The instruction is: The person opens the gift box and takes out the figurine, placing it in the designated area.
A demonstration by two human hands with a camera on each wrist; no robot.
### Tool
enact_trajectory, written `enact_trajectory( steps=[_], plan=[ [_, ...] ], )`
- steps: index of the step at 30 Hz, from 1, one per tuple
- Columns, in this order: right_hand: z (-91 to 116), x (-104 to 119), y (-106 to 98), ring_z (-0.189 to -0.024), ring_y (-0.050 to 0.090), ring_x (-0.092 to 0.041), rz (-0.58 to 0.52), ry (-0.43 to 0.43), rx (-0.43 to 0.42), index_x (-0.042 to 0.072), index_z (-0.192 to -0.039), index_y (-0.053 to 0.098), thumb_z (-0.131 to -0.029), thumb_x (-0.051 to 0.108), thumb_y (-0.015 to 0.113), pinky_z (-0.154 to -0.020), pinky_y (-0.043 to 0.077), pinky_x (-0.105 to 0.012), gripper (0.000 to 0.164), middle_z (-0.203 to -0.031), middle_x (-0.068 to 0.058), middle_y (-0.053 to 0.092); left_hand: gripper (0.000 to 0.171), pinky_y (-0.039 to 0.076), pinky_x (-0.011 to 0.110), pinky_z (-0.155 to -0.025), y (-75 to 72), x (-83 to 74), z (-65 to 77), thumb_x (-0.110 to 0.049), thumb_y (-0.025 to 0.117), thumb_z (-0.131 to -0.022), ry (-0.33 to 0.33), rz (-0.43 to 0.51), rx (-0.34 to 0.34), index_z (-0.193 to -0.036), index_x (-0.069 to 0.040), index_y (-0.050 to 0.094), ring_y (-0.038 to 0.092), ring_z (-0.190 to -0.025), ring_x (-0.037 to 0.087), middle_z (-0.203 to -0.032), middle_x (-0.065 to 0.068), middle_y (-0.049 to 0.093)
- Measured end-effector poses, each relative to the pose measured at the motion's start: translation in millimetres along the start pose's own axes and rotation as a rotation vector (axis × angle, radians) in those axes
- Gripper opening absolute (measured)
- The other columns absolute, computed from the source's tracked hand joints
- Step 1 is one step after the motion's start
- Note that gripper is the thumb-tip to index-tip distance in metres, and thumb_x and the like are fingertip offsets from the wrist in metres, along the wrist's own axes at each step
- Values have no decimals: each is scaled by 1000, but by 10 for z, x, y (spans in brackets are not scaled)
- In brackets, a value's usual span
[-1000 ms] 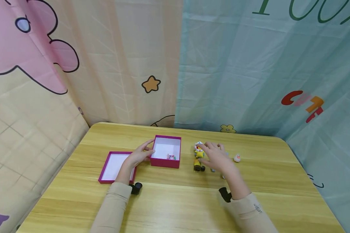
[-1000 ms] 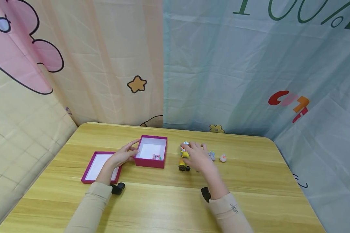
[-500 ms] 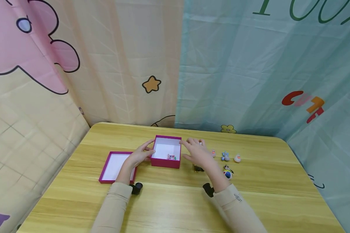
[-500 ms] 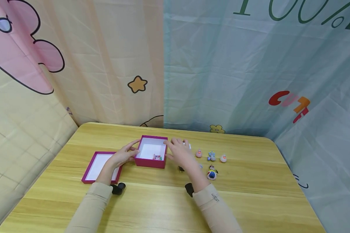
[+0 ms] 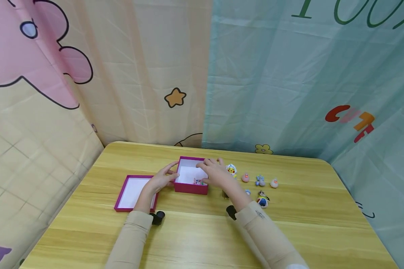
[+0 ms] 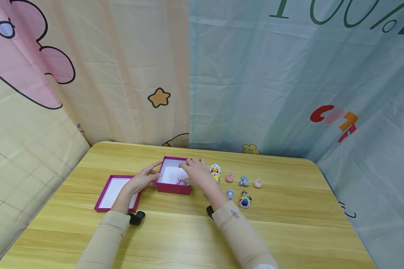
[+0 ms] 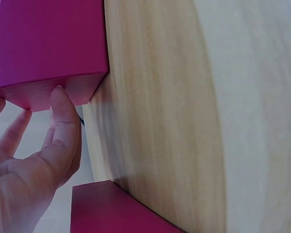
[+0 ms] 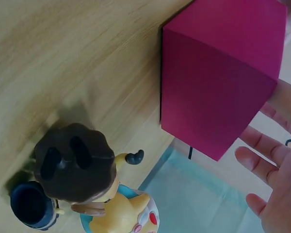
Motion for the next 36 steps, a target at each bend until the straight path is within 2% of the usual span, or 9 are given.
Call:
enact_trajectory(
  steps=[5, 11, 17, 23, 28, 36],
  plan=[
    [-94, 15, 32, -120, 41, -24, 40, -18, 68, 24, -127, 51, -78, 37, 70, -105, 19, -53, 54, -120, -1, 51, 56, 49, 36, -84, 1, 5, -2, -13, 50, -94, -15, -4, -5, -145, -17, 26, 52, -99, 32, -117, 21, 39],
    [-172, 75, 48, -121, 40, -23, 67, -62, 130, 26, -125, 52, -78, 27, 72, -105, 19, -52, 52, -125, -1, 51, 56, 48, 37, -85, -3, 2, -1, -13, 50, -94, -20, -2, -15, -145, -19, 27, 52, -99, 31, -117, 20, 39],
    [-249, 109, 116, -123, 38, -22, 88, -44, 208, 29, -126, 51, -76, 24, 73, -107, 14, -53, 54, -131, -1, 49, 56, 48, 38, -86, -9, 6, -5, -14, 50, -94, -16, -1, -10, -145, -19, 27, 52, -100, 32, -118, 21, 39],
    [-308, 125, 189, -124, 38, -22, 135, -26, 260, 33, -125, 50, -77, 23, 73, -108, 14, -52, 54, -132, 0, 48, 56, 48, 38, -87, 0, 17, -3, -13, 50, -94, -18, 6, -12, -145, -19, 27, 53, -99, 30, -119, 21, 38],
    [-325, 121, 231, -126, 36, -22, 139, -15, 277, 32, -124, 51, -79, 21, 71, -108, 13, -53, 51, -132, -1, 47, 55, 48, 37, -86, 13, 18, 7, -13, 49, -95, -6, -2, -1, -145, -17, 26, 53, -97, 29, -117, 21, 39],
    [-323, 115, 235, -126, 35, -23, 127, 8, 254, 30, -123, 52, -79, 20, 71, -108, 13, -52, 49, -130, -1, 48, 56, 48, 39, -87, 0, 23, 2, -13, 49, -95, 3, -6, 4, -145, -16, 25, 53, -98, 30, -117, 21, 39]
  ],
)
Point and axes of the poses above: each hand's wrist, its own z-axis away from the middle knuckle, its own y-axis out of the palm, x = y × z, the point moved 5 cm from there along -z, towards the middle knuckle
